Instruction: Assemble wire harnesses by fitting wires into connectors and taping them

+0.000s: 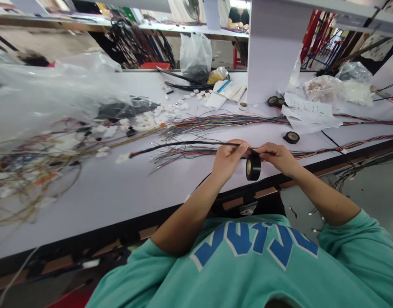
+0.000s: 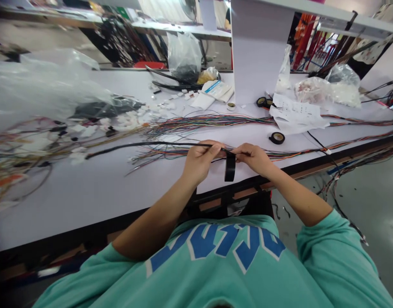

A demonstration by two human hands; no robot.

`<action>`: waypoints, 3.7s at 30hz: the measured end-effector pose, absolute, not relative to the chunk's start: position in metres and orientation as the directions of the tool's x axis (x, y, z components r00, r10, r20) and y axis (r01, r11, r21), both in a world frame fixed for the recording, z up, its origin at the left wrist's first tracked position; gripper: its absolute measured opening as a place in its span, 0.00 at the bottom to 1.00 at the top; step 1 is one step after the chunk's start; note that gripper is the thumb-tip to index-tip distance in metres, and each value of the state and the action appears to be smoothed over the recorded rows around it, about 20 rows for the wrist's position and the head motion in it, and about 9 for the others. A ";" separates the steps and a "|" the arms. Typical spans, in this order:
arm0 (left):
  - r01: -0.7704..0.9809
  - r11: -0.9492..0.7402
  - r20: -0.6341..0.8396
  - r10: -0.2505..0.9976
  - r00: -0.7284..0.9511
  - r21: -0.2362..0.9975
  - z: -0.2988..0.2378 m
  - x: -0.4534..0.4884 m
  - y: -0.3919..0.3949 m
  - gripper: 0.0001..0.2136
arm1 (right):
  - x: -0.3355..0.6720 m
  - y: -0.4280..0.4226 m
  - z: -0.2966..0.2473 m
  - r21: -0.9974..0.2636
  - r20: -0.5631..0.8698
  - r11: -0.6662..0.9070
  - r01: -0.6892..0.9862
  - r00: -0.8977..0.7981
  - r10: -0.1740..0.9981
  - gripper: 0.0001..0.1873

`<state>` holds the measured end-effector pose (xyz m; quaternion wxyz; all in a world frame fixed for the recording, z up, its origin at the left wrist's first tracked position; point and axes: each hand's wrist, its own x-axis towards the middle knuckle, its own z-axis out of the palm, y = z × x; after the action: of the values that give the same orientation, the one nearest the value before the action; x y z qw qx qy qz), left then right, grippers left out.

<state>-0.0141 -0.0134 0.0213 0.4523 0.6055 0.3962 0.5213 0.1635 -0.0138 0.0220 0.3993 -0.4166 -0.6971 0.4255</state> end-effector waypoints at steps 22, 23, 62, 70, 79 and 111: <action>-0.022 0.014 -0.009 0.978 0.207 1.000 0.018 -0.013 -0.019 0.11 | 0.155 -0.075 0.049 0.362 0.245 0.856 0.370 -0.923 0.295 0.15; -0.049 0.022 -0.011 0.974 0.225 0.999 0.019 -0.013 -0.019 0.12 | 0.153 -0.080 0.048 0.437 0.204 0.833 0.340 -0.939 0.277 0.14; 0.481 -0.329 0.283 0.944 0.169 0.812 -0.001 -0.012 -0.045 0.07 | 0.155 -0.049 0.008 -0.245 0.368 0.608 0.756 -0.507 0.779 0.14; 0.434 -0.236 0.161 0.966 0.203 0.870 0.023 -0.017 -0.023 0.08 | 0.143 -0.024 0.028 -0.437 0.258 0.386 0.813 -0.298 0.919 0.11; 0.592 -0.340 0.217 0.938 0.272 0.731 0.005 -0.005 -0.030 0.09 | 0.157 -0.012 0.026 -0.899 0.063 0.074 0.432 -0.038 0.997 0.09; 0.255 -0.389 0.247 0.857 0.452 0.885 -0.010 -0.007 -0.012 0.23 | 0.180 -0.026 -0.002 -0.985 0.012 -0.019 -0.170 -0.181 0.983 0.24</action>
<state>-0.0068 -0.0119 -0.0098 0.4086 0.7476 0.3722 0.3684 0.1795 -0.0263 -0.0021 0.4927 -0.4086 -0.4979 0.5851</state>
